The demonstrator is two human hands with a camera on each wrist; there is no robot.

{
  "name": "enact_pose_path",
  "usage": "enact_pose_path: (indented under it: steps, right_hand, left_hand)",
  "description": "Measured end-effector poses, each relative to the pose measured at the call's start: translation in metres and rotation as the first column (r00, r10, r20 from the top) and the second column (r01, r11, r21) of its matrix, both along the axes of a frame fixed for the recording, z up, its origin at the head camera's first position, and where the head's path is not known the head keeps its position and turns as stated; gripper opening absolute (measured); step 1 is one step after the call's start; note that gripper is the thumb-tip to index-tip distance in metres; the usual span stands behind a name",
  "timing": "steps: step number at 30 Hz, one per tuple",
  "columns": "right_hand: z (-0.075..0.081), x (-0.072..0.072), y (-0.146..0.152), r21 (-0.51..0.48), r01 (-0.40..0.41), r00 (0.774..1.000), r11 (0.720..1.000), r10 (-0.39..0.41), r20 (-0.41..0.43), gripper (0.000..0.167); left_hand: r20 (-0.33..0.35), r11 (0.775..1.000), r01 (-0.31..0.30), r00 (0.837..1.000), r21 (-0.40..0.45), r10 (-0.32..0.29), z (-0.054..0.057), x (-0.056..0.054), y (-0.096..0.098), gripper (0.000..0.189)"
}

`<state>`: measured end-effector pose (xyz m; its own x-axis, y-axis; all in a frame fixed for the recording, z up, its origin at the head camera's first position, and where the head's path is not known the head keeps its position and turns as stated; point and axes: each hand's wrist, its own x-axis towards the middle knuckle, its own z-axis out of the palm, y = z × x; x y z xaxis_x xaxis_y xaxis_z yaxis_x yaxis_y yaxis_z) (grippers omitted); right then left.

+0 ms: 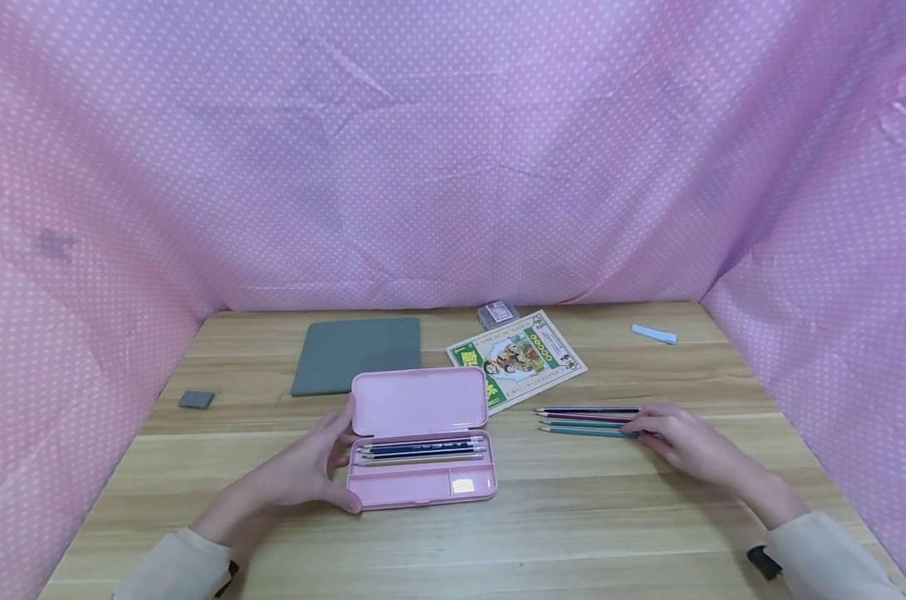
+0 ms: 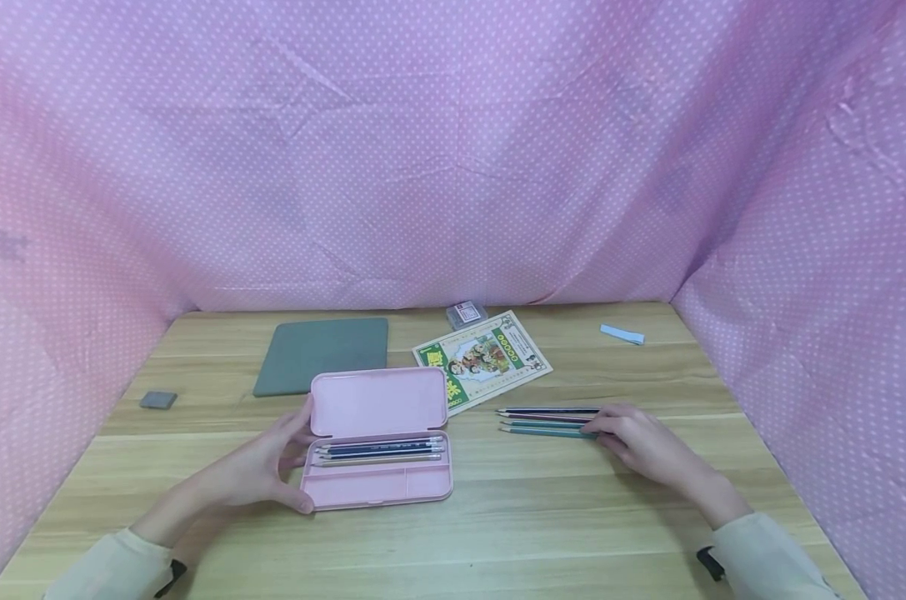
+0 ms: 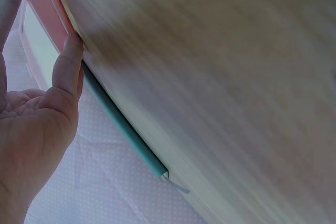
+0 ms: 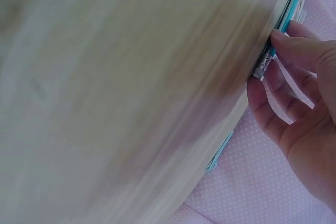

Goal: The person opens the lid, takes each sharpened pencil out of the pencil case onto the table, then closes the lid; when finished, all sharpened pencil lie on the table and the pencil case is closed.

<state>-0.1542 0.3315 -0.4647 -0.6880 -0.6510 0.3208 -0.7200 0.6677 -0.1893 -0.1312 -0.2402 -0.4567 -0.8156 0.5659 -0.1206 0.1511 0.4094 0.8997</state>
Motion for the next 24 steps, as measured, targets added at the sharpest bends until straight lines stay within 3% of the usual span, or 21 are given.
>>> enact_pose_path:
  steps: [11, 24]
  right_hand:
    - [-0.0006, -0.0021, 0.001, -0.008, -0.002, 1.0, 1.0, 0.002, -0.003, 0.039]
    - [0.0023, -0.0031, -0.0006, -0.019, -0.015, 0.999, 1.0, 0.014, -0.051, 0.041]
  left_hand:
    - [0.0, 0.999, -0.017, 1.0, -0.049, 0.017, -0.0022, -0.0012, 0.0, 0.143]
    - [-0.005, 0.999, -0.008, 1.0, -0.041, 0.008, -0.0032, -0.0023, -0.001, 0.143]
